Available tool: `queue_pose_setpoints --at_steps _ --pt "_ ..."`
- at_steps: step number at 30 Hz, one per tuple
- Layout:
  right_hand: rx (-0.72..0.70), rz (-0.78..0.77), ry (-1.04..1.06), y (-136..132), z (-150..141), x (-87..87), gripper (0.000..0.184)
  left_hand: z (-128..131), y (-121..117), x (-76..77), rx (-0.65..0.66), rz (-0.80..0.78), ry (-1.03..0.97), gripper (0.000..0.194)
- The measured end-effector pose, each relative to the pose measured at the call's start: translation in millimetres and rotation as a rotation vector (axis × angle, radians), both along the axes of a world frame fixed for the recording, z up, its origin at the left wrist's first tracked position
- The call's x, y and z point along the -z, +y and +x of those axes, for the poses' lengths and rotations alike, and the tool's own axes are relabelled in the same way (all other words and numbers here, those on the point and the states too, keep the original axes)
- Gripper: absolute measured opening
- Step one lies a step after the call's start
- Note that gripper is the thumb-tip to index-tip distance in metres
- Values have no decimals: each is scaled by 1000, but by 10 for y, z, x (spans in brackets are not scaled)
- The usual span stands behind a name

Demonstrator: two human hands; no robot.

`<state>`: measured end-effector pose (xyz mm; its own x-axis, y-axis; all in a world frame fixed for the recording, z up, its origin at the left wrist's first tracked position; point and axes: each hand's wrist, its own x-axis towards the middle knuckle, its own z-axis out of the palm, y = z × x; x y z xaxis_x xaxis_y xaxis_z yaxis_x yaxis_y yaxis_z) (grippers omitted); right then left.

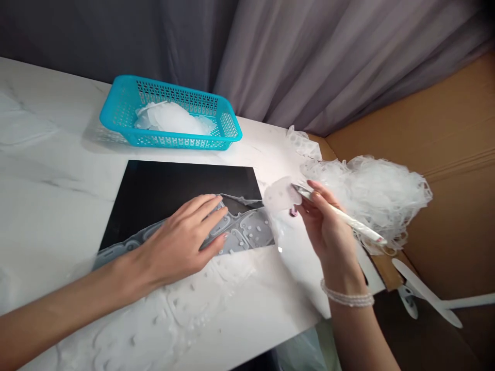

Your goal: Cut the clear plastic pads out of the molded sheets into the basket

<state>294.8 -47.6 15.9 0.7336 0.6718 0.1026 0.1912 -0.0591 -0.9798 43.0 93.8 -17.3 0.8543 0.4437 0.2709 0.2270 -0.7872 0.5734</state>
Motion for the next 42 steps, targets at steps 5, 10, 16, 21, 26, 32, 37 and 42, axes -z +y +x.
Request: queue_pose_setpoints --at_steps 5,10,16,21,26,32,37,42 --pt "-485 -56 -490 32 -823 -234 35 288 53 -359 -42 -1219 -58 65" --pt "-568 -6 -574 -172 -847 -330 79 363 84 -265 -72 -1303 -73 30" --pt "-190 -283 -336 181 -580 -281 39 263 52 -241 -33 -1012 -52 22" --pt "-438 -251 -75 422 -650 -252 36 288 42 -269 -59 -831 -22 23" --pt "-279 -159 -406 447 -630 -93 34 319 -56 -258 -221 -513 -162 22" --pt "-102 -232 -622 513 -175 167 30 198 90 -511 -319 -865 -437 26" --pt "-35 -178 -544 563 -213 -6 36 145 240 -555 -293 -1299 -462 27" --pt "-399 10 64 620 -562 -212 39 88 235 -491 -293 -1422 -446 22"
